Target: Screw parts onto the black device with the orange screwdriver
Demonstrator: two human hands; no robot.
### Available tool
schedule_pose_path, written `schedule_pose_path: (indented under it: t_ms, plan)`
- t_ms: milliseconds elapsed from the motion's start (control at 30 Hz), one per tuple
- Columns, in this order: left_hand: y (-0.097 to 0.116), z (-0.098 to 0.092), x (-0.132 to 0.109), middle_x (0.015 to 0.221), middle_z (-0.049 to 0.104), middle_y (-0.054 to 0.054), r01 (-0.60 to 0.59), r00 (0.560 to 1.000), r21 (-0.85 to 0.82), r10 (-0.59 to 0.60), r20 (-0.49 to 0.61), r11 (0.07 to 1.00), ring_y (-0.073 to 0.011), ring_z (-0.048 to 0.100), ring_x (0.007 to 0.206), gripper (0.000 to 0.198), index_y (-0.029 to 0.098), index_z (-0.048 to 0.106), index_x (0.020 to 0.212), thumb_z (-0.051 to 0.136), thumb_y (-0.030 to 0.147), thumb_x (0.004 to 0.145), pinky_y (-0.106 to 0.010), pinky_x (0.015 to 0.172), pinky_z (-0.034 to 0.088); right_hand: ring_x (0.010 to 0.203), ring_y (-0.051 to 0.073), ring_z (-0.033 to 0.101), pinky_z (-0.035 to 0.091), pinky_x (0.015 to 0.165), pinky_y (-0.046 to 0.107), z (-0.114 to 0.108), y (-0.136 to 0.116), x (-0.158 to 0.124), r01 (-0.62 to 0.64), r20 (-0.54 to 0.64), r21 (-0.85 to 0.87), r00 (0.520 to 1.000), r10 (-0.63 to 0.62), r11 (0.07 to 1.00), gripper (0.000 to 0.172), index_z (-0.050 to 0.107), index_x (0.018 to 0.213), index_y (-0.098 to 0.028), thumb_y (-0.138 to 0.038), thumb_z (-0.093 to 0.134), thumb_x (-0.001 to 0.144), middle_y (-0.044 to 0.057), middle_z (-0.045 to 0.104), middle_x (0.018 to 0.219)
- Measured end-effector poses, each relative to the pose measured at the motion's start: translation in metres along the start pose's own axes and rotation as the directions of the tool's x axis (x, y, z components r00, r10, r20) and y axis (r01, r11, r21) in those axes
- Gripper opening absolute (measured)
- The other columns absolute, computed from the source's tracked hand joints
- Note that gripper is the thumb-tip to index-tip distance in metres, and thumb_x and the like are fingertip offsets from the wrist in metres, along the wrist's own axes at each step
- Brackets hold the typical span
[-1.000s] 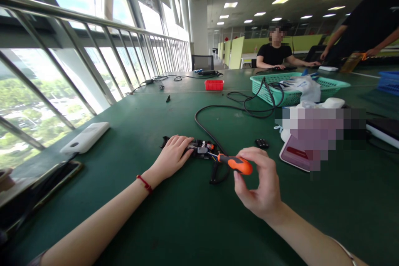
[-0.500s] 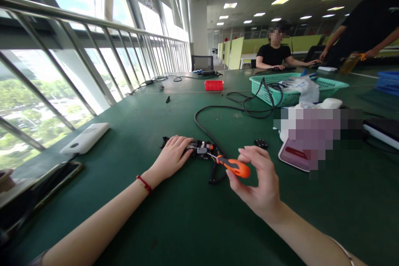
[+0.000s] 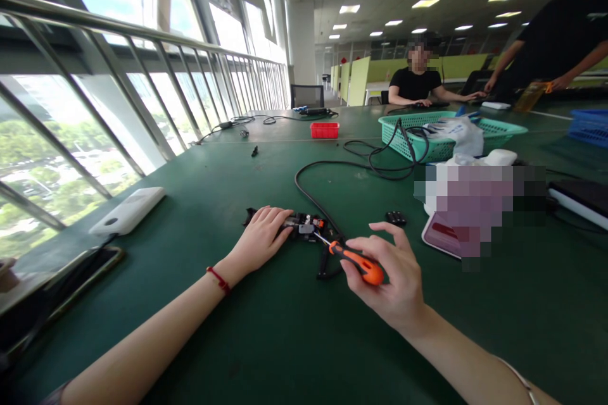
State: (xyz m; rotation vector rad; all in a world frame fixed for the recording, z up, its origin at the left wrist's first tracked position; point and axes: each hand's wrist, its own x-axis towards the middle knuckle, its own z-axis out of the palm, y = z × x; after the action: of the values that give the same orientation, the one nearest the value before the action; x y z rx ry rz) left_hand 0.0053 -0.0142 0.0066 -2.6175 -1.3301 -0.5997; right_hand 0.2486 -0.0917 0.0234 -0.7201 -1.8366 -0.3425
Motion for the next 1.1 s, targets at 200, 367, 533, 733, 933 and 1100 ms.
schedule_pose_path:
  t_ms: [200,367,533,733,933,1100]
  plan:
    - [-0.0009,-0.0009,0.0001,0.109,0.056,-0.008,0.001,1.0,-0.001,-0.001,0.008,1.0,-0.0218,0.05,0.103,0.033,0.018,0.048,0.117,0.033,0.036,0.094,-0.042,0.102,0.033,0.088,0.023,0.06,0.053,0.078,0.046,0.0022,0.0035,-0.0039,-0.076,-0.092,0.083,0.992,0.083,0.994,0.047,0.051,0.112,-0.022,-0.01,0.065,0.069,0.005,0.061,0.091]
    - [-0.0003,-0.0001,0.0002,0.108,0.057,-0.008,-0.002,1.0,0.001,0.002,0.005,1.0,-0.0217,0.05,0.103,0.033,0.017,0.049,0.117,0.034,0.035,0.094,-0.042,0.102,0.033,0.069,0.018,0.059,0.053,0.069,0.04,0.0008,0.0019,-0.0022,-0.016,0.015,0.01,1.0,0.016,1.0,0.028,0.056,0.099,-0.022,-0.013,0.062,0.073,0.001,0.062,0.075]
    - [-0.0003,-0.0001,0.0,0.108,0.056,-0.009,0.001,1.0,0.004,-0.001,0.006,1.0,-0.0219,0.05,0.102,0.034,0.017,0.049,0.117,0.033,0.036,0.094,-0.042,0.101,0.033,0.091,0.024,0.058,0.054,0.074,0.043,0.0028,0.0037,-0.0067,-0.085,-0.085,0.103,0.992,0.094,0.991,0.05,0.05,0.113,-0.023,-0.01,0.065,0.068,0.006,0.06,0.093]
    - [-0.0017,0.0,-0.0004,0.108,0.057,-0.009,0.0,1.0,-0.01,0.001,0.003,1.0,-0.0221,0.05,0.103,0.034,0.018,0.049,0.117,0.033,0.036,0.094,-0.043,0.101,0.033,0.065,0.017,0.058,0.052,0.071,0.043,0.0002,0.0017,-0.0021,-0.009,0.03,0.006,1.0,0.009,1.0,0.03,0.055,0.099,-0.023,-0.012,0.063,0.073,0.0,0.063,0.076]
    - [-0.0009,0.0,0.0002,0.108,0.056,-0.009,0.004,1.0,-0.001,-0.004,0.009,1.0,-0.0225,0.05,0.103,0.034,0.018,0.049,0.118,0.033,0.036,0.094,-0.043,0.101,0.033,0.085,0.022,0.061,0.053,0.078,0.045,0.003,0.002,-0.0042,-0.076,-0.076,0.085,0.994,0.082,0.994,0.044,0.052,0.11,-0.023,-0.011,0.064,0.069,0.004,0.061,0.089]
    - [-0.001,0.0005,0.0002,0.108,0.056,-0.009,0.002,1.0,0.007,-0.002,0.005,1.0,-0.0222,0.05,0.103,0.034,0.017,0.048,0.118,0.033,0.036,0.094,-0.042,0.101,0.033,0.055,0.014,0.058,0.052,0.076,0.045,-0.0013,-0.0019,0.001,0.001,0.048,0.018,0.999,-0.002,1.0,0.025,0.055,0.095,-0.021,-0.014,0.062,0.073,-0.003,0.062,0.067]
